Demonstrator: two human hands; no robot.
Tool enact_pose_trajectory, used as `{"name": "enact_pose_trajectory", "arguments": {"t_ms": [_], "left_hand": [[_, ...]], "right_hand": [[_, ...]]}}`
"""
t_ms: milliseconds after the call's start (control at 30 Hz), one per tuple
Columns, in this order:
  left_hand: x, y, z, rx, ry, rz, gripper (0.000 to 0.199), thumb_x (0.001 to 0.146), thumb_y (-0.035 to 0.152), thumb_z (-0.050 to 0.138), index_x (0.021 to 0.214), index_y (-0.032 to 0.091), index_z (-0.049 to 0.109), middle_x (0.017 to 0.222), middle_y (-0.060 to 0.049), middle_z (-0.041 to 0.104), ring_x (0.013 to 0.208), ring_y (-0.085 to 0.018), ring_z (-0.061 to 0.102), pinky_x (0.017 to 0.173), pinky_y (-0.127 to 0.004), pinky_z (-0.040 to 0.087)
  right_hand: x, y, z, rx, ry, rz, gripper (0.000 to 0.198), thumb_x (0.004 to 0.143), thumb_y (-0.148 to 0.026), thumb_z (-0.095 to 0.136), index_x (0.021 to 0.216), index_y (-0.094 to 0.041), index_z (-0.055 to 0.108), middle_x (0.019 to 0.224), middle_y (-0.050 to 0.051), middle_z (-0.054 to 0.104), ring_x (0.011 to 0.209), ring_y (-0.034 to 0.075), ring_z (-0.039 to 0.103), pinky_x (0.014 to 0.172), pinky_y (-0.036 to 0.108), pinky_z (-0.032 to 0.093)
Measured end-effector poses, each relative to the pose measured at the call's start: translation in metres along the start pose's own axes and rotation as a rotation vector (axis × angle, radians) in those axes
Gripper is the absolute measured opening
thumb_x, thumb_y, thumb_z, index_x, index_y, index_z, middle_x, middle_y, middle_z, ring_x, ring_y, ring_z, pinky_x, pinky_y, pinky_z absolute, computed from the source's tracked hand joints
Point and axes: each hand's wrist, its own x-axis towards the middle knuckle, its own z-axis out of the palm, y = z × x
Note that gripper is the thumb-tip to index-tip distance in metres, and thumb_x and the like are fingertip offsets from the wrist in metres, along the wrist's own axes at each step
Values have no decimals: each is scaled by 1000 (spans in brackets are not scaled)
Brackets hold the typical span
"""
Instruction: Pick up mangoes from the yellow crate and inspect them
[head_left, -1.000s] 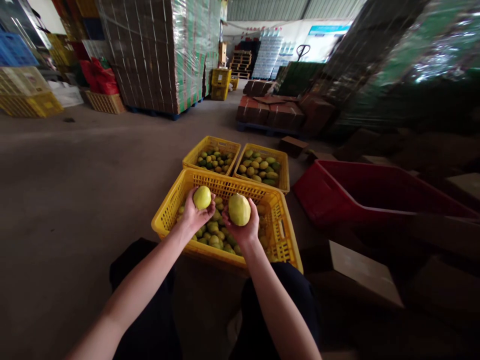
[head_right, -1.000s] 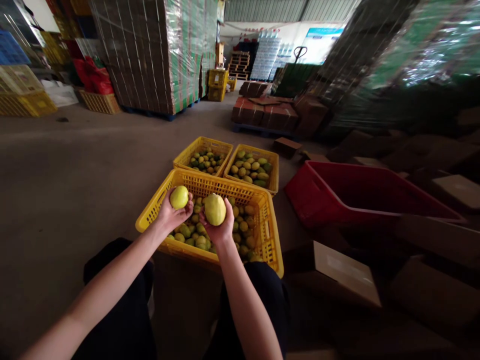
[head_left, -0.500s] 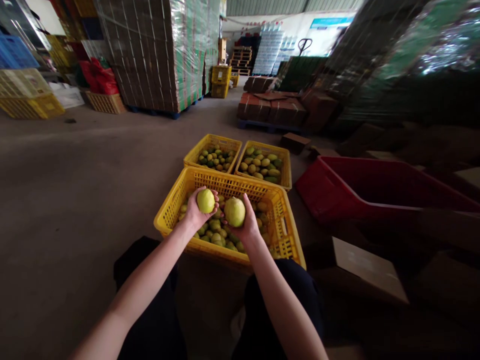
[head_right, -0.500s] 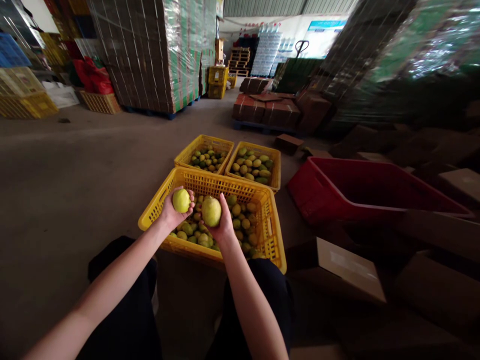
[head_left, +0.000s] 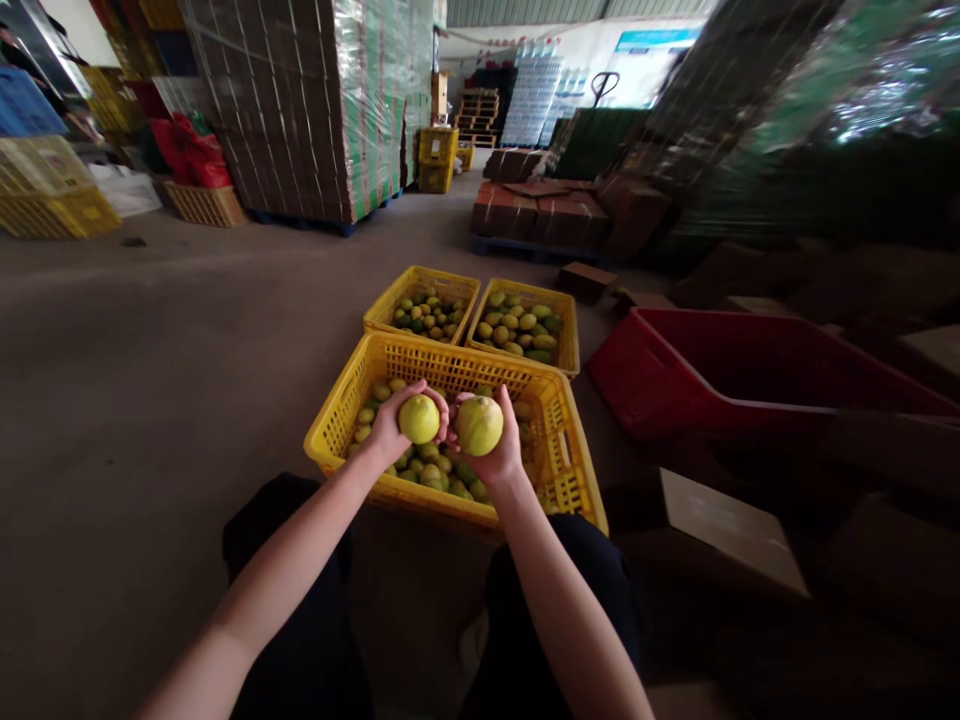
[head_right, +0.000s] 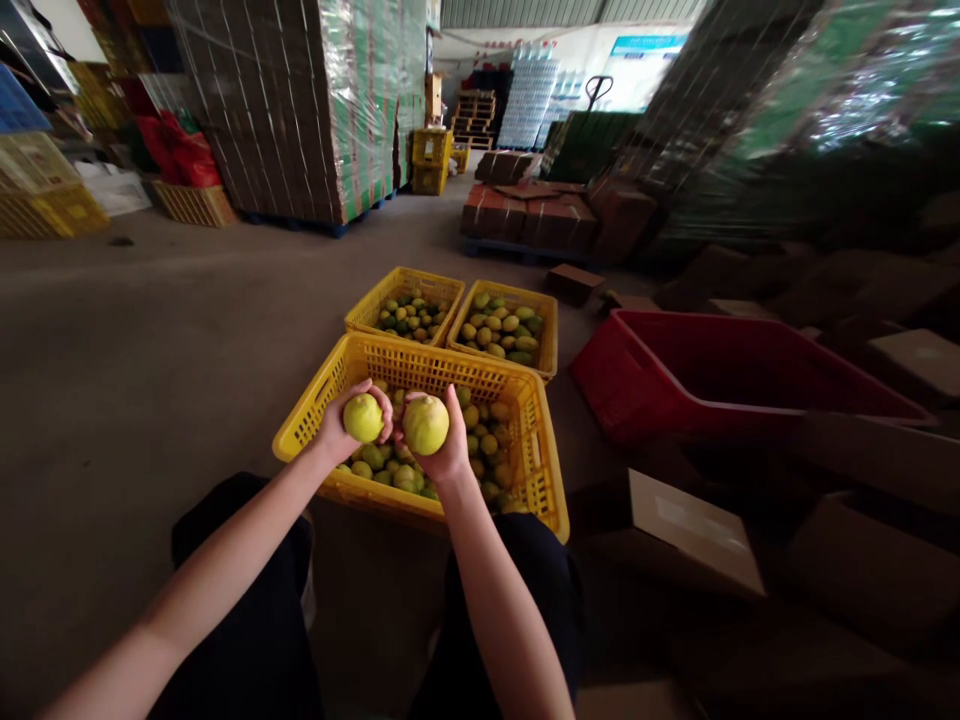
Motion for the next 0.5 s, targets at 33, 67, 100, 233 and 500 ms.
{"name": "enact_pose_trajectory", "arguments": {"t_ms": [33, 67, 100, 233, 500], "left_hand": [[2, 1, 1, -71, 31, 7, 33, 94, 23, 41, 84, 11, 69, 56, -6, 62, 46, -17, 62, 40, -24, 47], [4, 2, 1, -147, 57, 17, 32, 95, 24, 41, 88, 12, 69, 61, -6, 65, 50, -16, 63, 43, -23, 49], [5, 3, 0, -226, 84, 31, 31, 96, 24, 40, 93, 13, 68, 66, -6, 67, 55, -16, 66, 47, -23, 52], [12, 6, -6, -470, 192, 68, 34, 98, 24, 35, 107, 15, 66, 82, -6, 72, 74, -16, 71, 62, -24, 60], [14, 3, -13, -502, 131, -6, 34, 93, 33, 47, 114, 12, 63, 83, -9, 70, 77, -19, 70, 61, -26, 61]], "right_hand": [[2, 0, 0, 48, 17, -10, 52, 90, -62, 39, 82, -17, 64, 66, 5, 67, 48, 16, 58, 38, 24, 45], [3, 0, -1, 95, 36, -19, 52, 89, -62, 40, 85, -16, 65, 69, 6, 68, 51, 16, 59, 40, 24, 46], [4, -1, -2, 137, 57, -29, 50, 89, -61, 42, 88, -16, 65, 73, 6, 69, 54, 16, 60, 42, 24, 47], [4, -2, -2, 199, 109, -36, 39, 86, -52, 51, 99, -18, 65, 85, 9, 73, 66, 18, 65, 50, 25, 53], [6, 1, -1, 113, 179, -55, 27, 77, -42, 65, 91, -19, 65, 79, 6, 73, 64, 19, 66, 49, 26, 52]]}}
